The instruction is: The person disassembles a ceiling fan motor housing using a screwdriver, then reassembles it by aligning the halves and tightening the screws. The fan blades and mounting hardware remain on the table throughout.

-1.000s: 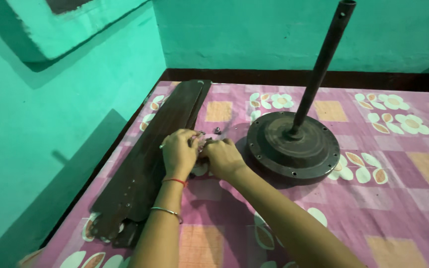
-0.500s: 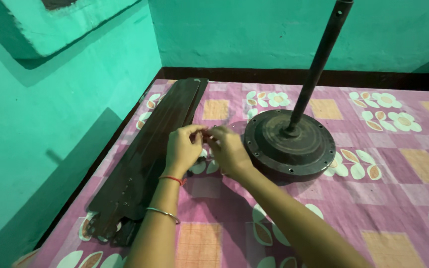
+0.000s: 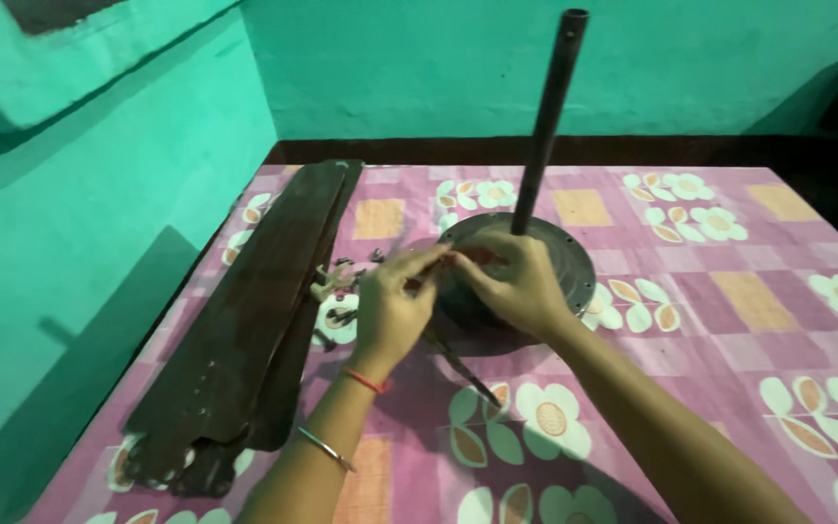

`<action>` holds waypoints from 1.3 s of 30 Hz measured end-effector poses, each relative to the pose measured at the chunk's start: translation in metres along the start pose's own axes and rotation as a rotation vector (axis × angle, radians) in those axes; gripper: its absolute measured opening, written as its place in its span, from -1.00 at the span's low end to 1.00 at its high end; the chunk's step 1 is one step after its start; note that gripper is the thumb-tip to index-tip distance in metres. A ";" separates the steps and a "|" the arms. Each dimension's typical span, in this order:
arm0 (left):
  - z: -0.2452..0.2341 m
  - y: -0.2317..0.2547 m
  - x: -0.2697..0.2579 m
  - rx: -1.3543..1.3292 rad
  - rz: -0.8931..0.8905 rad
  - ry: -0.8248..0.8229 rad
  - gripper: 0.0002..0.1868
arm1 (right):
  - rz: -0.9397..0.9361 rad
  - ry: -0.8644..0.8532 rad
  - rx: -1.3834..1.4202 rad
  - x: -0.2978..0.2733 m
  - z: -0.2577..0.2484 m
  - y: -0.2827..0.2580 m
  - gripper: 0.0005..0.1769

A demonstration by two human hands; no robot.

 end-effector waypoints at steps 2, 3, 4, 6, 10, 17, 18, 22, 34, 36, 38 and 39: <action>0.014 0.012 -0.006 -0.044 0.008 -0.006 -0.76 | -0.029 0.076 -0.046 -0.014 -0.024 0.007 -0.80; 0.022 0.018 -0.008 -0.047 0.009 -0.030 -0.74 | -0.025 0.125 -0.097 -0.021 -0.036 0.013 -0.80; 0.028 0.023 -0.012 -0.047 0.010 -0.053 -0.73 | -0.022 0.175 -0.148 -0.027 -0.046 0.020 -0.81; 0.039 0.026 -0.016 -0.046 -0.071 -0.106 -0.71 | -0.052 0.227 -0.201 -0.041 -0.065 0.031 -0.84; 0.056 0.025 -0.025 -0.078 -0.201 -0.176 -0.79 | -0.064 0.293 -0.247 -0.063 -0.083 0.054 -0.79; 0.065 0.011 -0.033 -0.203 -0.311 -0.188 -0.81 | 0.090 0.316 -0.167 -0.081 -0.060 0.082 -0.60; 0.066 0.011 -0.034 -0.200 -0.309 -0.187 -0.80 | 0.074 0.307 -0.210 -0.083 -0.057 0.081 -0.59; 0.068 0.012 -0.035 -0.151 -0.288 -0.203 -0.80 | 0.065 0.297 -0.259 -0.085 -0.055 0.080 -0.59; 0.069 0.014 -0.033 -0.071 -0.293 -0.201 -0.83 | 0.076 0.285 -0.322 -0.085 -0.055 0.080 -0.58; 0.068 0.014 -0.033 -0.071 -0.293 -0.209 -0.83 | 0.090 0.277 -0.331 -0.085 -0.055 0.080 -0.58; 0.068 0.015 -0.033 -0.085 -0.295 -0.216 -0.83 | 0.099 0.270 -0.333 -0.085 -0.055 0.080 -0.58; 0.068 0.016 -0.033 -0.079 -0.290 -0.215 -0.84 | 0.102 0.267 -0.332 -0.085 -0.055 0.080 -0.58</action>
Point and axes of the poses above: each hand's wrist, its own x-axis towards the middle knuckle, its own z-axis out of the palm, y = z × x, the point moved 6 cm from there along x, towards the middle knuckle
